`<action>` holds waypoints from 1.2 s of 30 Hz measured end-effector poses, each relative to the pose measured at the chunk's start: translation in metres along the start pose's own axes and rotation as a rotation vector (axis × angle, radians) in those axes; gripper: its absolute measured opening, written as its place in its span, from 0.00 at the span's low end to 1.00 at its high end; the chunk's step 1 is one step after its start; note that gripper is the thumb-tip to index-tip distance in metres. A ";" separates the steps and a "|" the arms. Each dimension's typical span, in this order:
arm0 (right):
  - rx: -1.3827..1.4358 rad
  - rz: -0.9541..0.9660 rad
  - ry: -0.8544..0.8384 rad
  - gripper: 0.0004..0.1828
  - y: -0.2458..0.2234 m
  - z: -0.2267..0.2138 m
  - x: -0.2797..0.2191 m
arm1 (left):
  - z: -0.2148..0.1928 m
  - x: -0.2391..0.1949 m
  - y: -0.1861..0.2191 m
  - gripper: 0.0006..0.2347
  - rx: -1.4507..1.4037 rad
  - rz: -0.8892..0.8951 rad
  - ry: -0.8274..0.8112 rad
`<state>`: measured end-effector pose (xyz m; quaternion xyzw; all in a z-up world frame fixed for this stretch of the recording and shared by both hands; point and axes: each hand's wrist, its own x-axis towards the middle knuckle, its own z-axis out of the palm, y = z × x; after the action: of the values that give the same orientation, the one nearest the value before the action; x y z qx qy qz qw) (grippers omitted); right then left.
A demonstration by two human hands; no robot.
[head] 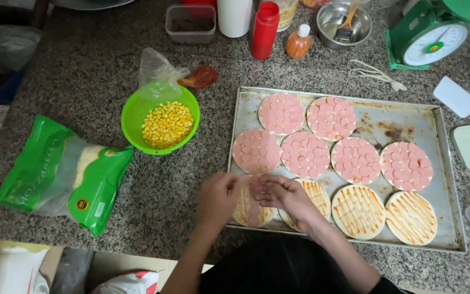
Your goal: The person places sliced ham onto small round pizza bases arranged on a metal baking tray. The bases already have sauce applied. The person works methodically across the tray, covering each base with overlapping ham slices.
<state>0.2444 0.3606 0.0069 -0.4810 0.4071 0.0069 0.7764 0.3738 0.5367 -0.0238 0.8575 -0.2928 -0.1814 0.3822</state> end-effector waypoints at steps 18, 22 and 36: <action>-0.001 -0.025 -0.016 0.18 0.031 -0.025 0.015 | 0.024 -0.001 -0.020 0.11 0.238 -0.005 0.034; -0.009 0.014 0.024 0.15 0.019 -0.017 0.006 | 0.034 -0.002 -0.029 0.10 0.269 -0.019 0.073; 0.032 0.019 0.025 0.15 0.005 -0.003 -0.004 | 0.039 -0.002 -0.031 0.12 0.363 0.015 0.155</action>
<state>0.2378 0.3625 0.0048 -0.4646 0.4214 0.0017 0.7788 0.3629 0.5333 -0.0721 0.9215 -0.2968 -0.0559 0.2442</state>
